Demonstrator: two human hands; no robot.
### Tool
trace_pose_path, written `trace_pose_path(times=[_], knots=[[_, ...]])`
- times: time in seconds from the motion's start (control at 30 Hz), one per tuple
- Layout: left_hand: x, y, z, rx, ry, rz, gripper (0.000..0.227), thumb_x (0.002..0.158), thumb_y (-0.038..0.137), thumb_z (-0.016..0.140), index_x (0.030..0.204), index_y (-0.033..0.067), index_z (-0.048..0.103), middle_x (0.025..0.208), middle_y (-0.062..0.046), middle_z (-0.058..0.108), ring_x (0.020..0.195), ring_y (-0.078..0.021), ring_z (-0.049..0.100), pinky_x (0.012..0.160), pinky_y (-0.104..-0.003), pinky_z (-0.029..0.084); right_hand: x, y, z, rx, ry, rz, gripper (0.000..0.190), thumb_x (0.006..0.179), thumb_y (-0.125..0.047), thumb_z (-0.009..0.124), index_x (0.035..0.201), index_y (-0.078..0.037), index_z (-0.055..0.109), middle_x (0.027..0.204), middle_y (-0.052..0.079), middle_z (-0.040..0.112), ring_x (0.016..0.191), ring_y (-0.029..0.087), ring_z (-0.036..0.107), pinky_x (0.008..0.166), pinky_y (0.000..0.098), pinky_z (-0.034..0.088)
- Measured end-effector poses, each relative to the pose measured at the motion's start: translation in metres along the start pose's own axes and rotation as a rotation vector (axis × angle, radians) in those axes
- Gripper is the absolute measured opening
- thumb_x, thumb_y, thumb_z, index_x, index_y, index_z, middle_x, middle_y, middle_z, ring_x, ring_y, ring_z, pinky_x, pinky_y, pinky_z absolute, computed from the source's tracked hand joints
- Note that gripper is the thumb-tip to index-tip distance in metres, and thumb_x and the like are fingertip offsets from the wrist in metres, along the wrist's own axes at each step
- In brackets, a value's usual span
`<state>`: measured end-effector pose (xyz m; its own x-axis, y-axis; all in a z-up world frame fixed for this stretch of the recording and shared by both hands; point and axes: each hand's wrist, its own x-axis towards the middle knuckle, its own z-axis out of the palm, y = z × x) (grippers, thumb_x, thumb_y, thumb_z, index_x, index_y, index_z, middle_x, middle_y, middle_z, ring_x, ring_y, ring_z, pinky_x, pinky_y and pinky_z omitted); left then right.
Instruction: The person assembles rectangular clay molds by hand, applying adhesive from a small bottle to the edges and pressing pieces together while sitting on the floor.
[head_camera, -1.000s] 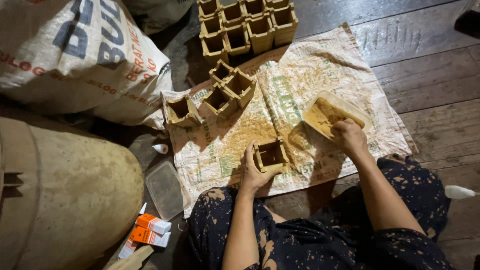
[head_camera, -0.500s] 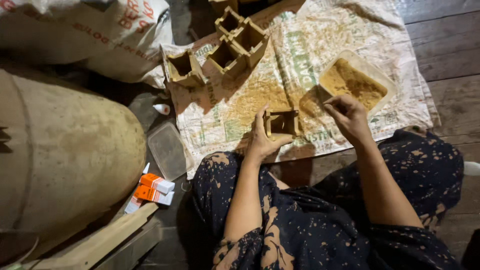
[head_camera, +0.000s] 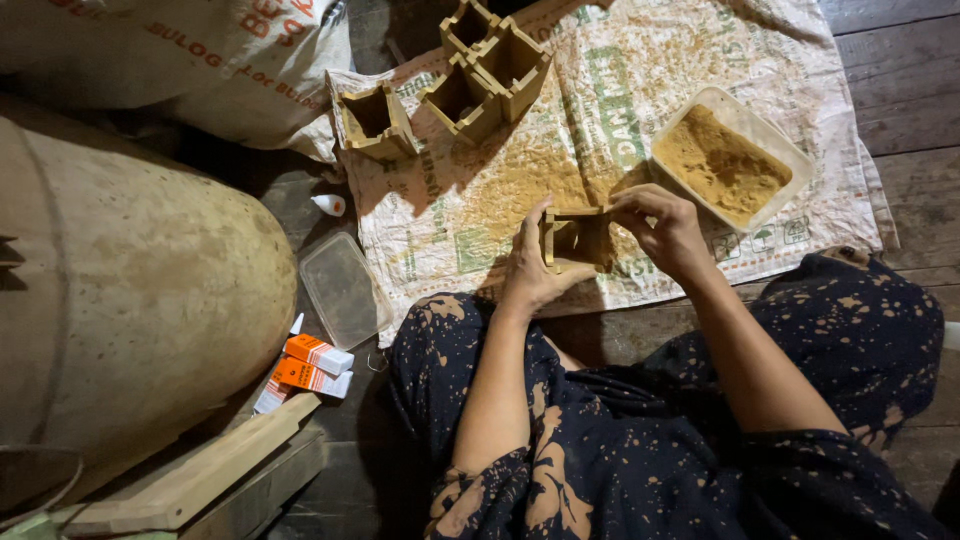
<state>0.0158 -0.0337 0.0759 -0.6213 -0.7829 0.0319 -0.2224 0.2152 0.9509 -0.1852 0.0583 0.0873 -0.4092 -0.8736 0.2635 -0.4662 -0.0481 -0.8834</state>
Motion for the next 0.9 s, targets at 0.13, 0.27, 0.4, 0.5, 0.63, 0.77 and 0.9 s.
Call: trace_pose_path(times=[0.13,0.27,0.4,0.5,0.63,0.77,0.9], knots=[[0.004,-0.005,0.019,-0.059,0.009,-0.152,0.121,0.049,0.026,0.1,0.153,0.0189,0.038,0.141,-0.026,0.055,0.128,-0.0472,0.057,0.107,-0.053,0.051,0.005,0.008,0.0,-0.021,0.007,-0.048,0.01,0.09,-0.002,0.079,0.096,-0.009,0.079,0.099,0.014,0.076,0.093,0.032,0.073,0.082,0.0389,0.057],[0.006,0.012,0.008,-0.116,-0.046,-0.281,0.124,0.05,0.018,0.099,0.156,0.0202,0.035,0.15,-0.03,0.045,0.135,-0.0477,0.049,0.112,-0.053,0.045,0.005,0.017,0.003,0.006,0.044,-0.084,0.006,0.087,-0.003,0.076,0.089,-0.008,0.078,0.095,0.015,0.078,0.089,0.038,0.074,0.08,0.0452,0.057],[0.008,0.022,0.006,0.158,-0.101,-0.344,0.123,0.053,0.04,0.099,0.154,0.0406,0.03,0.153,-0.013,0.049,0.133,-0.0388,0.055,0.112,-0.049,0.048,0.017,0.012,-0.004,-0.021,-0.027,-0.051,0.008,0.085,-0.009,0.08,0.081,-0.014,0.076,0.086,0.006,0.077,0.08,0.03,0.074,0.073,0.0377,0.058],[0.004,0.036,0.003,0.131,-0.089,-0.346,0.12,0.051,0.039,0.1,0.152,0.0413,0.035,0.153,-0.009,0.05,0.134,-0.0357,0.055,0.111,-0.045,0.049,0.026,-0.017,-0.015,-0.016,-0.109,-0.032,0.01,0.08,-0.006,0.082,0.078,-0.013,0.074,0.081,0.008,0.075,0.077,0.031,0.074,0.071,0.0398,0.057],[0.006,0.041,0.0,0.15,-0.095,-0.316,0.119,0.054,0.039,0.099,0.153,0.0396,0.033,0.151,-0.013,0.051,0.131,-0.0406,0.056,0.109,-0.049,0.05,0.034,-0.015,-0.022,-0.008,-0.222,0.047,0.009,0.079,-0.011,0.084,0.078,-0.011,0.075,0.077,0.01,0.073,0.072,0.028,0.072,0.069,0.0417,0.055],[0.003,0.03,-0.001,0.119,-0.085,-0.222,0.116,0.055,0.036,0.098,0.153,0.0308,0.036,0.143,-0.021,0.055,0.13,-0.0453,0.056,0.106,-0.052,0.05,0.045,0.003,-0.026,-0.072,-0.323,0.187,0.01,0.076,-0.016,0.086,0.083,-0.017,0.079,0.076,0.007,0.076,0.078,0.031,0.075,0.075,0.0421,0.057],[0.003,0.031,-0.002,0.134,-0.077,-0.215,0.116,0.056,0.037,0.097,0.153,0.0307,0.034,0.143,-0.022,0.054,0.129,-0.0467,0.055,0.106,-0.053,0.05,0.045,-0.003,-0.023,-0.063,-0.305,0.229,0.011,0.077,-0.015,0.086,0.084,-0.019,0.079,0.074,0.001,0.077,0.077,0.022,0.076,0.075,0.0361,0.057]])
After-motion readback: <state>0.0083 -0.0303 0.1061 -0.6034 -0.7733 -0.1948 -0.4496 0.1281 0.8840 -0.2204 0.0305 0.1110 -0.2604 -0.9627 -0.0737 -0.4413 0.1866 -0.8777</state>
